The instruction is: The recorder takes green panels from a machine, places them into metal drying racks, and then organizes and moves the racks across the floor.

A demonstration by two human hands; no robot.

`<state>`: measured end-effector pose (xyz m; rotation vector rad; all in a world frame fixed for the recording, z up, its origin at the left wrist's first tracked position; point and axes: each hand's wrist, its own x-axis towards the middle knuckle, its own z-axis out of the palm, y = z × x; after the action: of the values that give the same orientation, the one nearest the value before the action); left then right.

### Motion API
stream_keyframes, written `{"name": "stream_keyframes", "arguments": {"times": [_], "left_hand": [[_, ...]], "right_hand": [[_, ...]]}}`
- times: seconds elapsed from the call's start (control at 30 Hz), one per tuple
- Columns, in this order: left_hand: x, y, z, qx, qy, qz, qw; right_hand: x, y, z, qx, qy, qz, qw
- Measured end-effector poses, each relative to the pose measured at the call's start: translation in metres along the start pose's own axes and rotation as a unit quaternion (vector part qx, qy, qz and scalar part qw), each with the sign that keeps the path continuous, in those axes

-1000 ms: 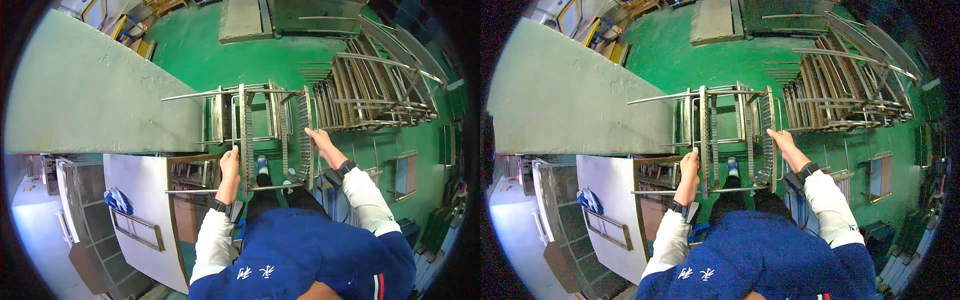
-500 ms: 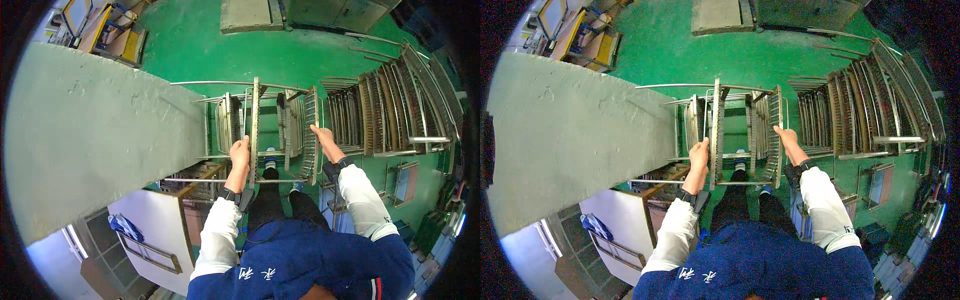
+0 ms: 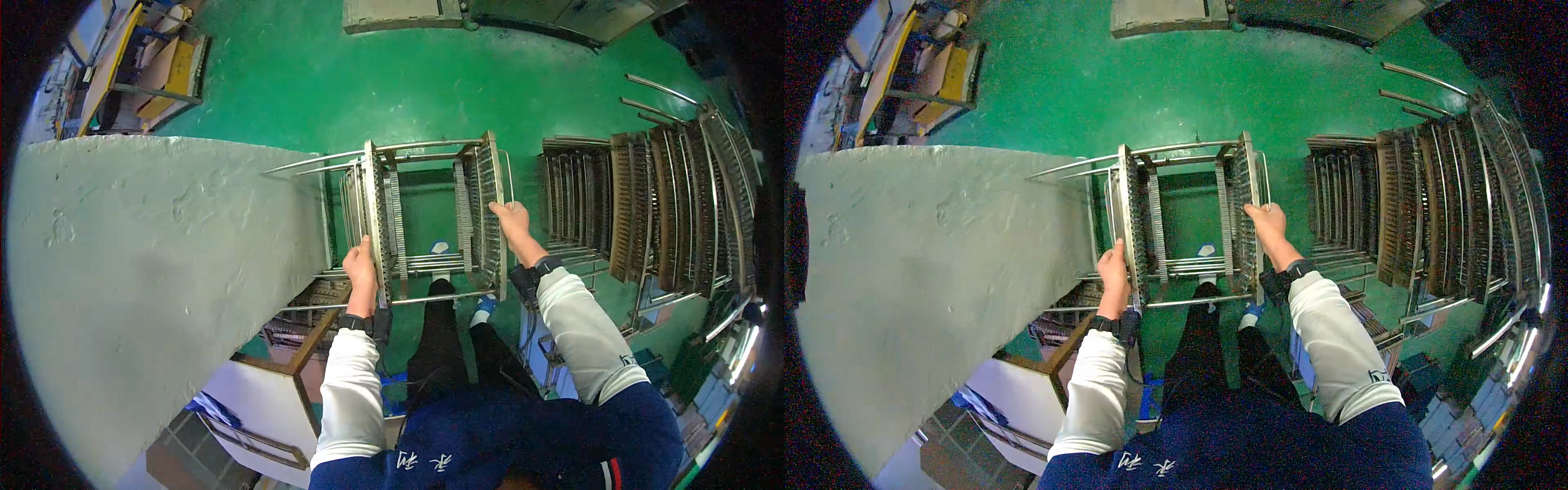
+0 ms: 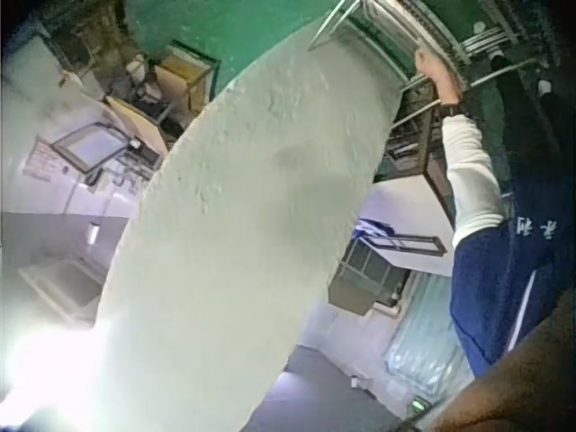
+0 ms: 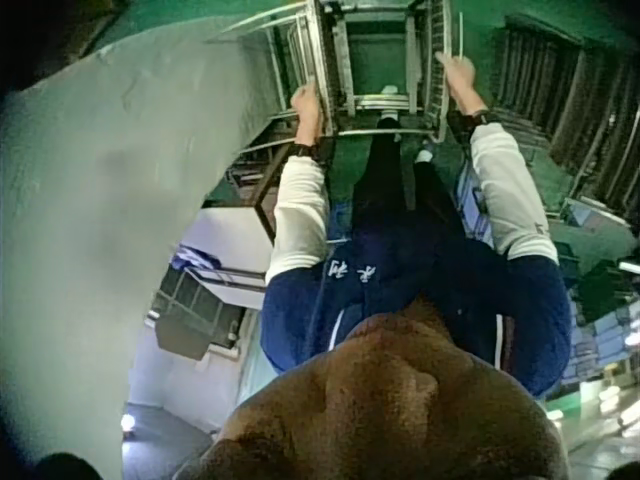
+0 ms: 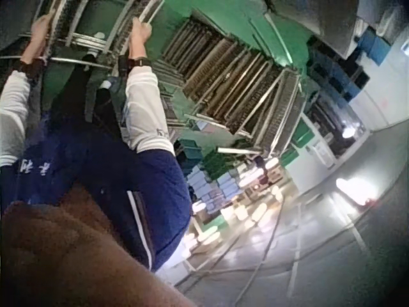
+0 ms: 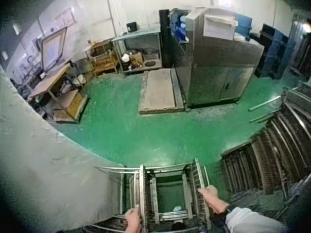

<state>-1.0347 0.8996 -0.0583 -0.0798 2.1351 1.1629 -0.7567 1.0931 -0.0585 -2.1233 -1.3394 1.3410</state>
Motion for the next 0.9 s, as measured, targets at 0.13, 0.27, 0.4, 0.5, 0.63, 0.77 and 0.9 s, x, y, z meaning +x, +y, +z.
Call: {"name": "stream_keyframes", "arguments": {"times": [0.13,0.27,0.4,0.5,0.63,0.77,0.9], "left_hand": [[0.021,-0.011,0.003,-0.014,-0.014,0.028,0.999],[0.035,-0.019,0.004,0.009,0.007,0.007,1.000],[0.033,-0.010,0.013,-0.003,0.019,0.000,1.000],[0.029,-0.009,0.010,0.016,0.026,0.003,1.000],[0.037,-0.022,0.010,0.018,0.036,0.022,0.999],[0.052,-0.029,0.018,0.070,0.052,0.089,0.992],[0.066,-0.019,0.034,0.127,0.060,0.108,0.984]], "right_hand": [[0.007,0.008,0.015,0.023,-0.015,0.011,1.000],[0.012,0.022,0.030,0.010,0.029,0.001,1.000],[0.017,0.033,0.035,0.003,0.040,-0.009,0.999],[0.014,0.039,0.033,-0.002,0.046,-0.015,0.999],[0.007,0.040,0.035,0.049,0.051,-0.020,0.997],[0.028,0.038,0.045,-0.013,0.059,-0.012,0.998],[0.054,0.040,0.055,-0.001,0.021,0.008,1.000]]}}
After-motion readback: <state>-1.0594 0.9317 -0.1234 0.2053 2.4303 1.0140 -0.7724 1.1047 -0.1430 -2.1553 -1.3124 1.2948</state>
